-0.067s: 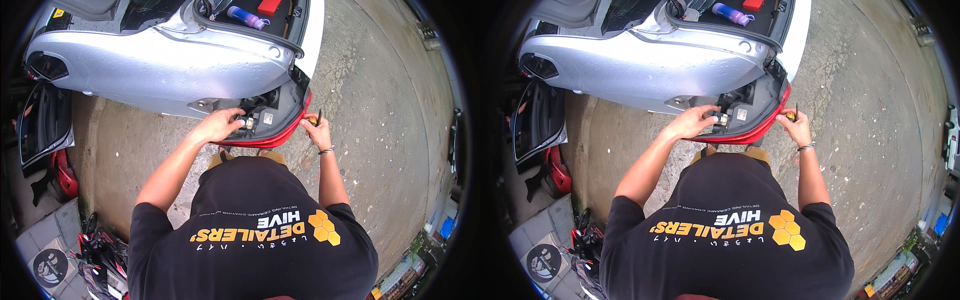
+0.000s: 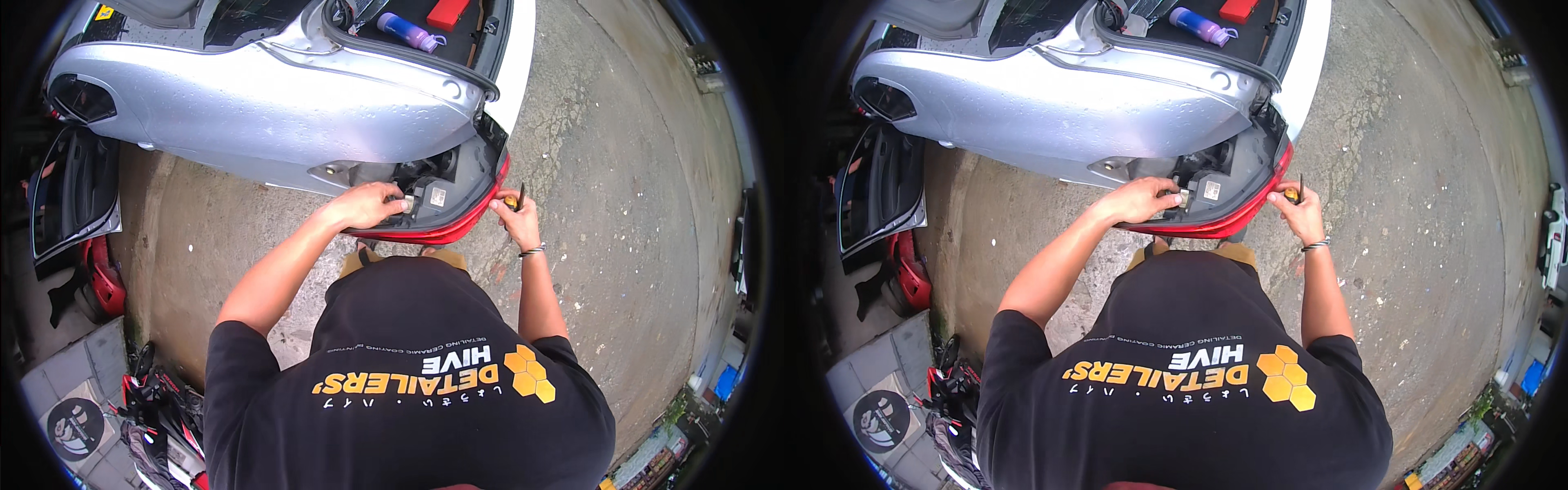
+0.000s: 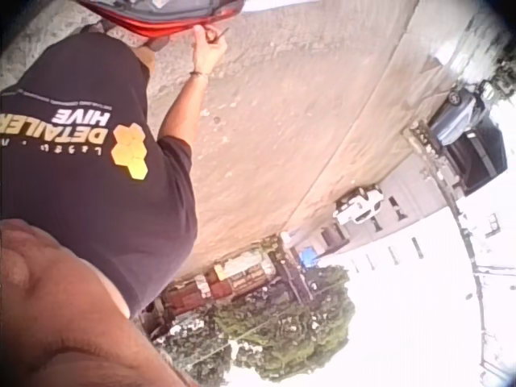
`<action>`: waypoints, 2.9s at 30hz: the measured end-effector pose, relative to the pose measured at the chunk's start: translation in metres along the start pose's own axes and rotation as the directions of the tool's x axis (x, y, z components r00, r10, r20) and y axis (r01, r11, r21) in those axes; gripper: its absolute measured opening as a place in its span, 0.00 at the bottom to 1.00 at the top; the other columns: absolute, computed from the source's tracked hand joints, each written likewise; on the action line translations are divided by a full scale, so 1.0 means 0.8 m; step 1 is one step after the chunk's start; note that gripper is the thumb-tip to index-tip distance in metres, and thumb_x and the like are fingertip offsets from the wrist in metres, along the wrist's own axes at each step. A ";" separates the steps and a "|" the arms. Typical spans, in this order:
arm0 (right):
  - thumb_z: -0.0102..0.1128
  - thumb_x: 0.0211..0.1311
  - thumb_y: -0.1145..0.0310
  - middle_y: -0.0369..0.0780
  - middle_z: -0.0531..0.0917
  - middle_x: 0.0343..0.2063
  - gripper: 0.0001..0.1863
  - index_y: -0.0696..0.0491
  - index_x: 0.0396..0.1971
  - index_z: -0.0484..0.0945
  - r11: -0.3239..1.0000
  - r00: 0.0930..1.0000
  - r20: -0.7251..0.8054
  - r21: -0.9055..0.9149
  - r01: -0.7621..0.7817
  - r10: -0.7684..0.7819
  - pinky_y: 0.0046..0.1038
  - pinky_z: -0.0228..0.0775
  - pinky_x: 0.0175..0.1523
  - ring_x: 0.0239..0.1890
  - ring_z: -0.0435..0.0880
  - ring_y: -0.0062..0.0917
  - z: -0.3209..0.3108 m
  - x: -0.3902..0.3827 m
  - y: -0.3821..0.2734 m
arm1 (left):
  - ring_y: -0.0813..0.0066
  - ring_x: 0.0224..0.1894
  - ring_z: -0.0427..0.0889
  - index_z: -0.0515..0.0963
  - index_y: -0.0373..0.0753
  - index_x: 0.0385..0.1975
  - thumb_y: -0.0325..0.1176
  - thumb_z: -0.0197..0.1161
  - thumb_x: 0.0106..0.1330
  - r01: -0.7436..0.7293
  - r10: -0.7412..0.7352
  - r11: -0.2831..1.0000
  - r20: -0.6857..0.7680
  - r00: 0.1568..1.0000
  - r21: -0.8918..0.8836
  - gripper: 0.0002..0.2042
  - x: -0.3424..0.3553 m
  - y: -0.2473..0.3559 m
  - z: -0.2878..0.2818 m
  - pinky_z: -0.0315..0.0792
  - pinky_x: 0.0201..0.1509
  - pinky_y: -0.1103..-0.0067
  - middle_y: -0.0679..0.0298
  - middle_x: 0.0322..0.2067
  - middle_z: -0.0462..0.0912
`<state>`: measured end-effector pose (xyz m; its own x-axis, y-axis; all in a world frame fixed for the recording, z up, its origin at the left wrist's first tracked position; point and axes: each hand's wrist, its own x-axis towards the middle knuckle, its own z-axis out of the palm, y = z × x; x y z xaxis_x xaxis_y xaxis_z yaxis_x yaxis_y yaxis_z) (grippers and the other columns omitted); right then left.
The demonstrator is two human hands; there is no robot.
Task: The person walks from a garage to the rear of a silver car, holding a screwdriver and a metal file. They use the file on a small metal part, then use the screwdriver to remove a bulb from the taillight assembly. Finally, they reattach the red taillight cover to the car.
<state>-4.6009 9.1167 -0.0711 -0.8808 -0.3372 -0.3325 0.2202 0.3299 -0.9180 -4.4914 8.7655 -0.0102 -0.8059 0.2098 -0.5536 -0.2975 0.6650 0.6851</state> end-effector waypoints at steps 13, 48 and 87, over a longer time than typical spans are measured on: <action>0.79 0.54 0.63 0.32 0.81 0.29 0.18 0.58 0.37 0.83 0.999 1.000 0.005 0.037 -0.018 0.018 0.19 0.70 0.25 0.25 0.76 0.13 -0.004 0.005 0.006 | 0.49 0.61 0.76 0.75 0.33 0.58 0.54 0.52 0.75 0.034 -0.031 0.997 0.045 0.998 -0.063 0.28 0.014 -0.009 -0.001 0.68 0.64 0.64 0.44 0.56 0.78; 0.72 0.61 0.62 0.34 0.79 0.19 0.17 0.59 0.41 0.81 0.985 0.988 -0.030 -0.073 -0.155 0.153 0.21 0.66 0.25 0.18 0.77 0.18 0.009 -0.011 -0.025 | 0.49 0.37 0.84 0.86 0.31 0.33 0.47 0.62 0.69 -0.128 0.115 0.962 -0.067 0.991 -0.242 0.20 0.040 -0.048 0.015 0.75 0.50 0.63 0.45 0.28 0.83; 0.68 0.63 0.65 0.36 0.78 0.19 0.14 0.60 0.40 0.78 0.974 0.976 0.013 -0.055 -0.217 0.219 0.23 0.67 0.26 0.18 0.75 0.21 0.004 -0.008 -0.030 | 0.53 0.55 0.78 0.84 0.33 0.40 0.45 0.60 0.69 -0.337 0.290 0.906 -0.207 0.935 -0.255 0.18 0.041 -0.077 0.038 0.70 0.61 0.63 0.52 0.48 0.79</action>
<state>-4.5994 9.1084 -0.0472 -0.8057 -0.2687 -0.5279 0.3829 0.4436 -0.8103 -4.4839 8.7532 -0.0850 -0.9452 0.2402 -0.2210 -0.1282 0.3494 0.9282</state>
